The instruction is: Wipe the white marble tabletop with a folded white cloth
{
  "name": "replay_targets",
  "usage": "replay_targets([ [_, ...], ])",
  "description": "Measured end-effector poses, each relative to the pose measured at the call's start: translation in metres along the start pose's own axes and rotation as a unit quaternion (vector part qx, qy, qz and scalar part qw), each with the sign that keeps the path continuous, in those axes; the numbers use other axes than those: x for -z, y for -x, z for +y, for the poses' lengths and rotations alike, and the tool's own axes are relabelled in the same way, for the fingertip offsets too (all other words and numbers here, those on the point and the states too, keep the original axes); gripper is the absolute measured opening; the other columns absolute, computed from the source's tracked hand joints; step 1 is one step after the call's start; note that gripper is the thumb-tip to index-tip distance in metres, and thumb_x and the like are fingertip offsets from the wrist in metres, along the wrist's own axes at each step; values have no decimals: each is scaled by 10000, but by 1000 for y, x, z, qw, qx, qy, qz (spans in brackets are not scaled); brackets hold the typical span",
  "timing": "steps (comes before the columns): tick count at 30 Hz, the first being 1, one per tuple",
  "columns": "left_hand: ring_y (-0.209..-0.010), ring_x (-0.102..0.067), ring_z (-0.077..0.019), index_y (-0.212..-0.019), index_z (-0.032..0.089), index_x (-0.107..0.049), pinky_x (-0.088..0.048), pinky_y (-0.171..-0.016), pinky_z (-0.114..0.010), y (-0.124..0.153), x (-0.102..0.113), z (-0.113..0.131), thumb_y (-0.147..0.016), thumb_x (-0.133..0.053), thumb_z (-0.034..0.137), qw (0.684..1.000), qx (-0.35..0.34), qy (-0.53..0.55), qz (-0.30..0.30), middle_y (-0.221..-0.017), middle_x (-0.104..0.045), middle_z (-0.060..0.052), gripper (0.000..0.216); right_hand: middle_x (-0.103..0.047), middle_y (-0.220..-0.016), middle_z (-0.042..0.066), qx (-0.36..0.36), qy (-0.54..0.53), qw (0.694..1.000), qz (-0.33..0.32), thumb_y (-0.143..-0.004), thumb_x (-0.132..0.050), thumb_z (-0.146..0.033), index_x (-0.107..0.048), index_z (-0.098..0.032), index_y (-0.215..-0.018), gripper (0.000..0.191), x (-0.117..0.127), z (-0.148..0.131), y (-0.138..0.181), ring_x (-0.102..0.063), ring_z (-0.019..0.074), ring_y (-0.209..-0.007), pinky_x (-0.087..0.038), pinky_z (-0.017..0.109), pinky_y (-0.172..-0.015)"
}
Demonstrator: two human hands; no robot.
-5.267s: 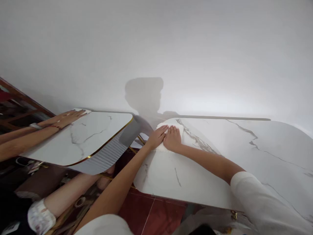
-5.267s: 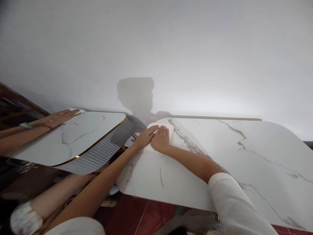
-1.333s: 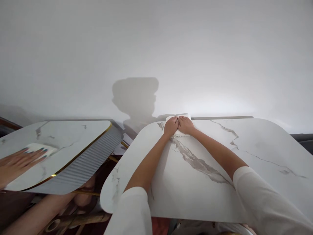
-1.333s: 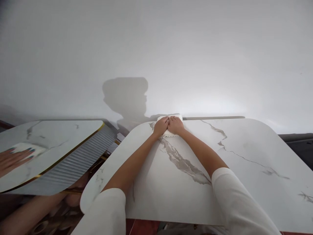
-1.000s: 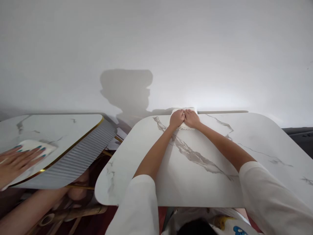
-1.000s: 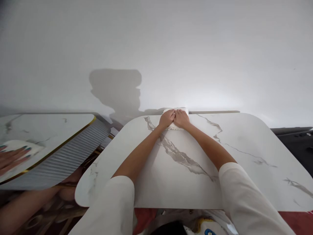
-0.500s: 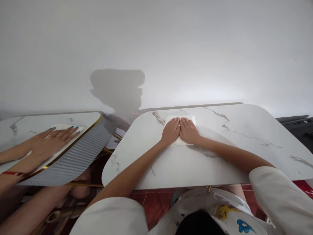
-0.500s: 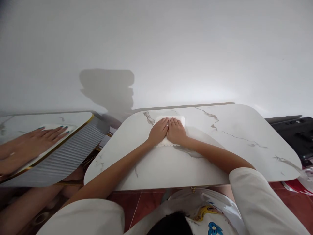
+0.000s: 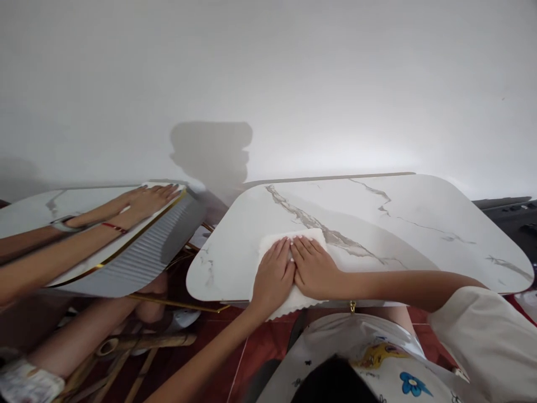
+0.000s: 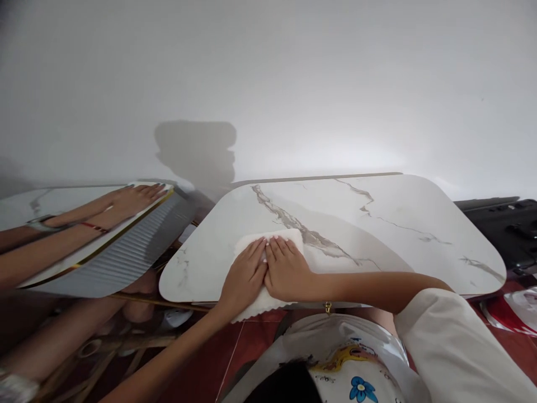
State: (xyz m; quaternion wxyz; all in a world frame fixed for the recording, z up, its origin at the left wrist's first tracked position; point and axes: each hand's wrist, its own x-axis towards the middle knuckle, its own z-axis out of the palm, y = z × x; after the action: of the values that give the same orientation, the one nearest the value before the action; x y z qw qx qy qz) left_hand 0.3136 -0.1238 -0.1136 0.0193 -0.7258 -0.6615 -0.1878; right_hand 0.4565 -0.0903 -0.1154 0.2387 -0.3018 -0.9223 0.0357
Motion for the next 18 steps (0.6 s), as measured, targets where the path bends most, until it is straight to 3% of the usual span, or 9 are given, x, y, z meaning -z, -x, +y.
replay_targets([
  [5, -1291, -393, -261, -1332, 100, -430, -326, -1088, -470, 5, -6, 38, -851, -346, 242, 998, -15, 53, -21, -1377, -460, -142, 508, -368, -1438, 180, 9, -8, 999, -34, -891, -368, -250, -374, 7, -1378, 551, 25, 23, 37, -291, 269, -1349, -243, 427, -1115],
  [9, -1329, -339, -269, -1350, 78, -396, -282, -1109, -457, -19, -22, 52, -854, -342, 241, 998, -41, 49, -26, -1417, -407, -159, 525, -369, -1443, 159, -20, 13, 998, -57, -899, -340, -253, -371, -16, -1388, 544, 35, 50, 40, -304, 260, -1345, -246, 421, -1114],
  [13, -1296, -382, -276, -1311, 60, -423, -290, -1102, -446, -66, -40, 50, -845, -352, 232, 998, -64, 21, -6, -1371, -454, -175, 502, -368, -1447, 142, -38, 24, 997, -65, -906, -321, -266, -372, -48, -1394, 537, 31, 86, 14, -308, 244, -1345, -243, 424, -1112],
  [18, -1232, -445, -268, -1251, 101, -464, -339, -1063, -429, -130, -55, 30, -851, -360, 219, 997, -63, -3, 34, -1294, -517, -161, 429, -370, -1446, 148, -40, 25, 994, -100, -882, -356, -220, -368, -34, -1391, 543, 20, 134, -43, -308, 241, -1345, -250, 395, -1103],
])
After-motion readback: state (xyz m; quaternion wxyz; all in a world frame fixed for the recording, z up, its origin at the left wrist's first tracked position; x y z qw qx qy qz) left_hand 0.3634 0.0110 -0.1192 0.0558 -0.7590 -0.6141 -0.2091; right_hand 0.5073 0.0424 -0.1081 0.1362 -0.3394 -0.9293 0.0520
